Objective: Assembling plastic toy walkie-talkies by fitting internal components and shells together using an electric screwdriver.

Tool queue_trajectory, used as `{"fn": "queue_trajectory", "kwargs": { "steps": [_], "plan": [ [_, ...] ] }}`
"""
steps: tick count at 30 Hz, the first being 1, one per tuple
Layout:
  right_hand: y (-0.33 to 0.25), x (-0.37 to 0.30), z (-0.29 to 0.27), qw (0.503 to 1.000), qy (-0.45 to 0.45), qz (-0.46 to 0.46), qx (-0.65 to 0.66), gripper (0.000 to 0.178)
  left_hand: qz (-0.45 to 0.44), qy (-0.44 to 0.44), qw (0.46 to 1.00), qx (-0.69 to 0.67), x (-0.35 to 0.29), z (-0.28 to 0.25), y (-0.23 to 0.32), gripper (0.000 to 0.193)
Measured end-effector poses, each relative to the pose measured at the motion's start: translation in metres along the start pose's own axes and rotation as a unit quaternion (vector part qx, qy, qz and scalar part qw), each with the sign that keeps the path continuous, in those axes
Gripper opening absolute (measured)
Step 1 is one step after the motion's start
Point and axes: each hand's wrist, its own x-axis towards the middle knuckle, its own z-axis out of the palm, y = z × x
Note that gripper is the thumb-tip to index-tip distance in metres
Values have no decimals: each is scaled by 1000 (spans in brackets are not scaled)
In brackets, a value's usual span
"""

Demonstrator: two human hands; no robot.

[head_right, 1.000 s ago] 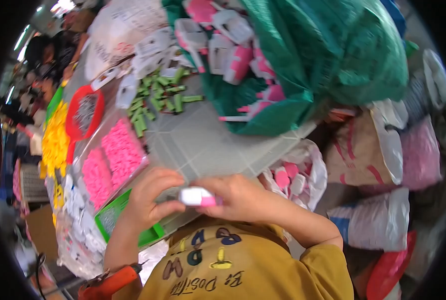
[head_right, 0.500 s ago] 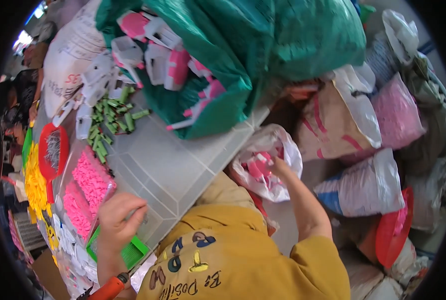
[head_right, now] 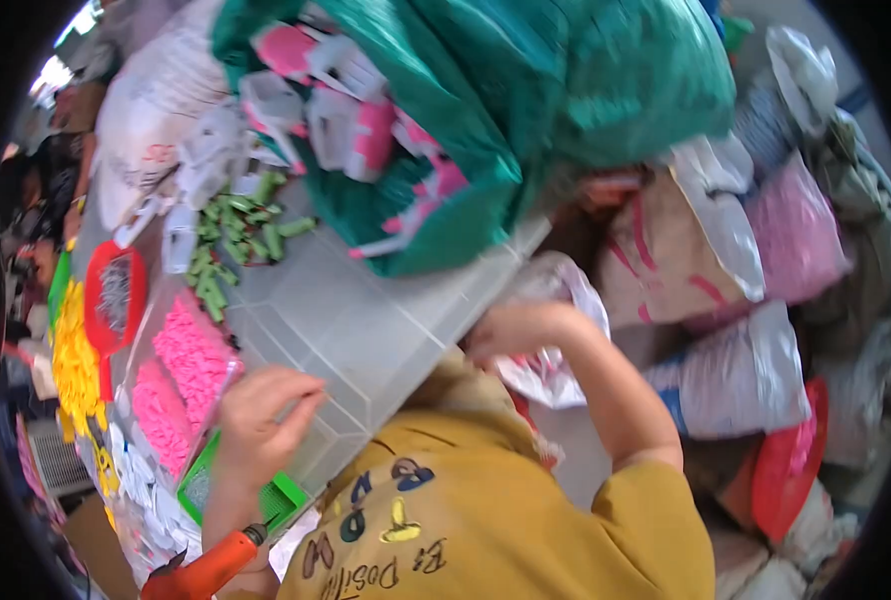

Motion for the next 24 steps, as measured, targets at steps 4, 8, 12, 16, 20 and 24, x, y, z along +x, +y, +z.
{"fn": "queue_trajectory", "kwargs": {
  "steps": [4,8,12,16,20,24],
  "plan": [
    [138,3,28,939,194,198,-204,30,-7,-8,1000,3,3,5,9,19],
    [233,5,103,885,313,344,-6,30,-4,-48,999,2,4,16,2,19],
    [311,44,188,795,389,445,138,41,-12,-77,997,11,5,26,2,18],
    [308,76,214,720,451,485,208,46,-45,-84,995,15,1,33,8,18],
    [297,72,201,749,415,479,196,30,-66,-95,993,16,1,35,9,17],
    [265,32,192,731,577,351,96,21,-68,-93,993,6,8,39,8,17]
  ]
}}
